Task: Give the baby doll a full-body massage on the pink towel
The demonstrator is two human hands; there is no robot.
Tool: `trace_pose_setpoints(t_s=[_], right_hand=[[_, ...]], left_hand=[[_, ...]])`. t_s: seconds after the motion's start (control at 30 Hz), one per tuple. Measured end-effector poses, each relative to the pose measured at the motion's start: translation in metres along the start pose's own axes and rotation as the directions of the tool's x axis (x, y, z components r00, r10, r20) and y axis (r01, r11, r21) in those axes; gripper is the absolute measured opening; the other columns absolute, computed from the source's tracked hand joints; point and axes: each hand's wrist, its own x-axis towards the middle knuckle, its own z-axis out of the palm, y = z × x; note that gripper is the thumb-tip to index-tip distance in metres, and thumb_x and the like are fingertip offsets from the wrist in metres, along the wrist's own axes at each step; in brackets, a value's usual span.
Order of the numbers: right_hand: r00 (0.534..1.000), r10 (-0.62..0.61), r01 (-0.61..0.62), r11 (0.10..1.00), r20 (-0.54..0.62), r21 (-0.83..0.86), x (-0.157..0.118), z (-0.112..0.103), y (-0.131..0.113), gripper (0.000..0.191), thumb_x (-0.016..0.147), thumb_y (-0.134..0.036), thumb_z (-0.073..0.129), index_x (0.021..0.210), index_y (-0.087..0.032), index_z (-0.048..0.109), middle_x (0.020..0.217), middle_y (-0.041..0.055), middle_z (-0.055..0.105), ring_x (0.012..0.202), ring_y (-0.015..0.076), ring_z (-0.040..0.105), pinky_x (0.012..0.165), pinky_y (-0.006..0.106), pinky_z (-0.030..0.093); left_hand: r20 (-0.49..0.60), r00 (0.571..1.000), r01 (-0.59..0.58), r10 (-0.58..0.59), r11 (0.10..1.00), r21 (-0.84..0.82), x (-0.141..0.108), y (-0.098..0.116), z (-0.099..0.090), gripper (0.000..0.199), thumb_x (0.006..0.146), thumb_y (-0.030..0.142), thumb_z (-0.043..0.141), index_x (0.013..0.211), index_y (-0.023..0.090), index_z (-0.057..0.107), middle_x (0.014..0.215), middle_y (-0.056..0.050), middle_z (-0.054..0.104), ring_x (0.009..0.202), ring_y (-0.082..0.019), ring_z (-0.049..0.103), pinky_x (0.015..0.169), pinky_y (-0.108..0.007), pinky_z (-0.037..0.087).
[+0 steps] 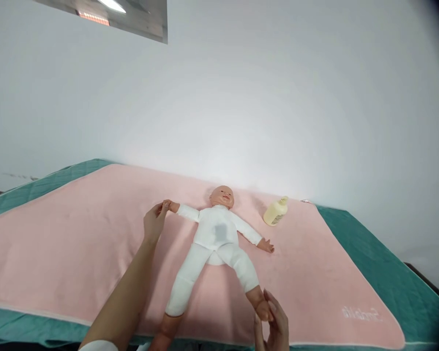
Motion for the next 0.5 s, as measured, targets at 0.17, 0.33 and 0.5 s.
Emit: trace_pose_setpoints(t_s=[0.17,0.33,0.5], right_hand=[[0.994,-0.108,0.106,0.986,-0.014,-0.131,-0.031,0.002,0.014,0.038,0.085,-0.024,0.066,0.123,-0.025,0.062,0.103,0.0119,0.070,0.088,0.0282,0.073,0.060,0.037,0.063],[0.936,-0.318,0.287,0.939,-0.155,-0.191,-0.042,0.024,0.020,0.040,0.092,-0.032,0.057,0.132,-0.030,0.059,0.083,0.0071,0.073,0.065,0.0234,0.072,0.045,0.031,0.057],[0.952,-0.298,0.306,0.925,0.071,-0.225,-0.030,0.021,0.008,0.042,0.088,-0.025,0.062,0.128,-0.034,0.062,0.080,0.0042,0.074,0.068,0.0238,0.073,0.049,0.030,0.059]], left_hand=[[0.072,0.955,0.295,-0.288,0.892,-0.342,0.011,-0.012,0.001,0.028,0.088,0.034,0.058,0.101,0.011,0.067,0.106,-0.013,0.071,0.088,-0.020,0.071,0.082,-0.033,0.058],[0.149,0.904,0.428,-0.402,0.845,-0.319,0.015,-0.012,-0.001,0.019,0.088,0.029,0.061,0.093,0.013,0.068,0.096,-0.012,0.072,0.077,-0.018,0.071,0.078,-0.031,0.059],[0.178,0.904,0.424,-0.389,0.870,-0.251,0.014,-0.012,-0.004,0.016,0.086,0.027,0.063,0.091,0.013,0.068,0.095,-0.010,0.073,0.081,-0.019,0.071,0.078,-0.030,0.059]])
